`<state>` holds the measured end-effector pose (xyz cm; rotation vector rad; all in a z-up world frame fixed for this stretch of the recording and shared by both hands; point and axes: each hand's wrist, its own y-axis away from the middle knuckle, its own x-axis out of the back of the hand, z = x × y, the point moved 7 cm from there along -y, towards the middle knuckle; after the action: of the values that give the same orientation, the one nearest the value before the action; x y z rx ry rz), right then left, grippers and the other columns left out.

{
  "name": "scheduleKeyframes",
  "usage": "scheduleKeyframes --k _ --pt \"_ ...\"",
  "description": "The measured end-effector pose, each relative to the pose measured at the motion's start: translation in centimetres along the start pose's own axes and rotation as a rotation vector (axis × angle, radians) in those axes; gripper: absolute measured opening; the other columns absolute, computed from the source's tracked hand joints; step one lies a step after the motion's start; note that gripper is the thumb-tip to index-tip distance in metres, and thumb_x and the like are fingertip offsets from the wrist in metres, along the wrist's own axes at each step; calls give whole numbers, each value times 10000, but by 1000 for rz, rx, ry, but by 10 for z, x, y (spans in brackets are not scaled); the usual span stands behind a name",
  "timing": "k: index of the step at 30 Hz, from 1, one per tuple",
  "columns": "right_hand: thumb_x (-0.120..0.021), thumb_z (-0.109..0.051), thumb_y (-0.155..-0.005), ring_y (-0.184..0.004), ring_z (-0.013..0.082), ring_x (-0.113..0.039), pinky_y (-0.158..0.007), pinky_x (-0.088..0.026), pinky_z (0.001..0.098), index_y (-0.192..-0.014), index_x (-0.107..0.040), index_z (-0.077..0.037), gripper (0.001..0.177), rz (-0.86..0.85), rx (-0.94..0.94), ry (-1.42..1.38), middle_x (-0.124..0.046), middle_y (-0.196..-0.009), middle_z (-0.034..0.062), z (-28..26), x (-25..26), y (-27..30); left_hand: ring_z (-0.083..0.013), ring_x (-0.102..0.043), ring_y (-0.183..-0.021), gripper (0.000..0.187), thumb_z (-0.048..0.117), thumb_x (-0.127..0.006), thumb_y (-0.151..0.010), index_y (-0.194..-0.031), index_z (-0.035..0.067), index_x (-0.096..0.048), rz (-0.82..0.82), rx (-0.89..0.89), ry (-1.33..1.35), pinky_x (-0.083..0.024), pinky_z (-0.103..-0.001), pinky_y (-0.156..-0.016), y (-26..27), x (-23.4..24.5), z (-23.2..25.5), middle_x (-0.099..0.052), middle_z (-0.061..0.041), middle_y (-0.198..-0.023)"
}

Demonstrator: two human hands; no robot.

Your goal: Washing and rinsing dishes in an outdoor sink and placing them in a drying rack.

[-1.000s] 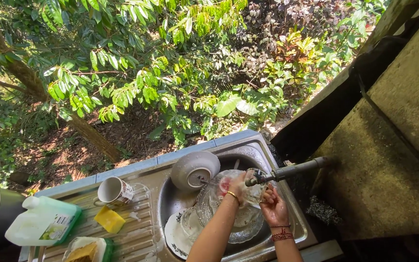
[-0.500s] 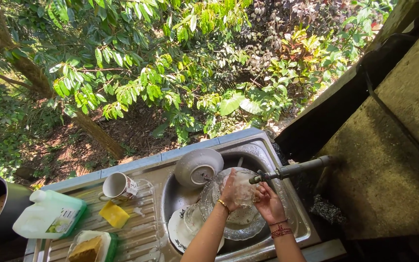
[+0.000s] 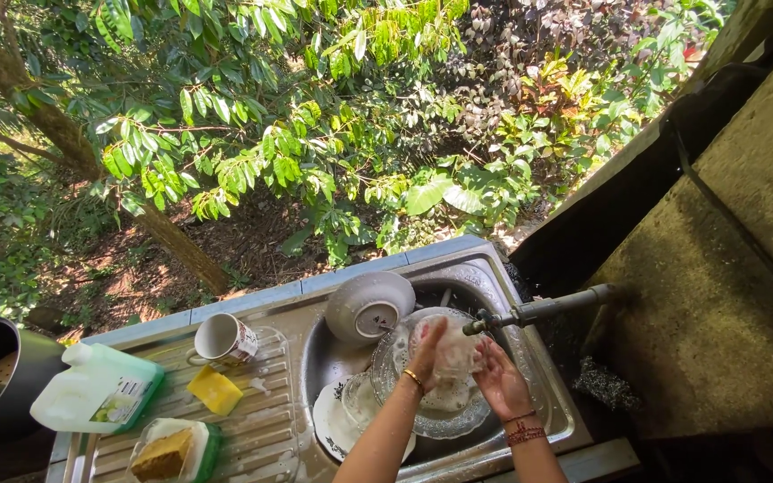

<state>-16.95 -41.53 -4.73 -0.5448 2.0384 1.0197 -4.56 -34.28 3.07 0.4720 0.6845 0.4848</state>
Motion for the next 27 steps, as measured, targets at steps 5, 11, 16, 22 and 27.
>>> scheduleKeyframes --k 5,11,16,22,27 --pt "-644 -79 -933 -992 301 -627 -863 -589 401 -1626 -217 -44 815 94 16 225 -628 -1094 184 0 -25 -7 -237 -751 -823 639 692 -744 -759 -975 98 -652 -357 -84 445 -638 -362 -791 -4 5 17 -732 -78 -940" --pt "-683 -128 -960 -623 193 -593 -627 -569 332 -981 -596 -39 127 79 175 502 -576 -696 112 16 -110 5 -419 -681 -1166 960 809 -720 -755 -1334 44 -674 -84 -7 473 -556 -574 -1001 -21 40 -8 -717 -209 -1278" --pt "-703 -433 -914 -392 145 -512 -361 -314 239 -593 -484 -147 482 189 22 712 -474 -474 6 25 -109 -24 -395 -703 -1101 1015 890 -604 -753 -1322 50 -646 -85 -101 411 -553 -560 -977 -10 51 1 -737 -202 -1214" --pt "-512 -34 -961 -848 240 -636 -620 -455 283 -1115 -647 18 212 -85 2 213 -591 -909 120 36 -87 -50 -394 -643 -1192 1014 916 -543 -765 -1359 96 -603 -76 -193 497 -479 -553 -1070 -5 60 19 -700 -174 -1287" --pt "-560 -258 -1036 -477 45 -423 -399 -288 136 -1086 -700 -105 213 -78 -39 349 -429 -563 -97 31 -83 -59 -352 -724 -931 850 885 -613 -750 -1077 111 -739 65 -170 639 -576 -458 -803 0 71 19 -768 -156 -1034"
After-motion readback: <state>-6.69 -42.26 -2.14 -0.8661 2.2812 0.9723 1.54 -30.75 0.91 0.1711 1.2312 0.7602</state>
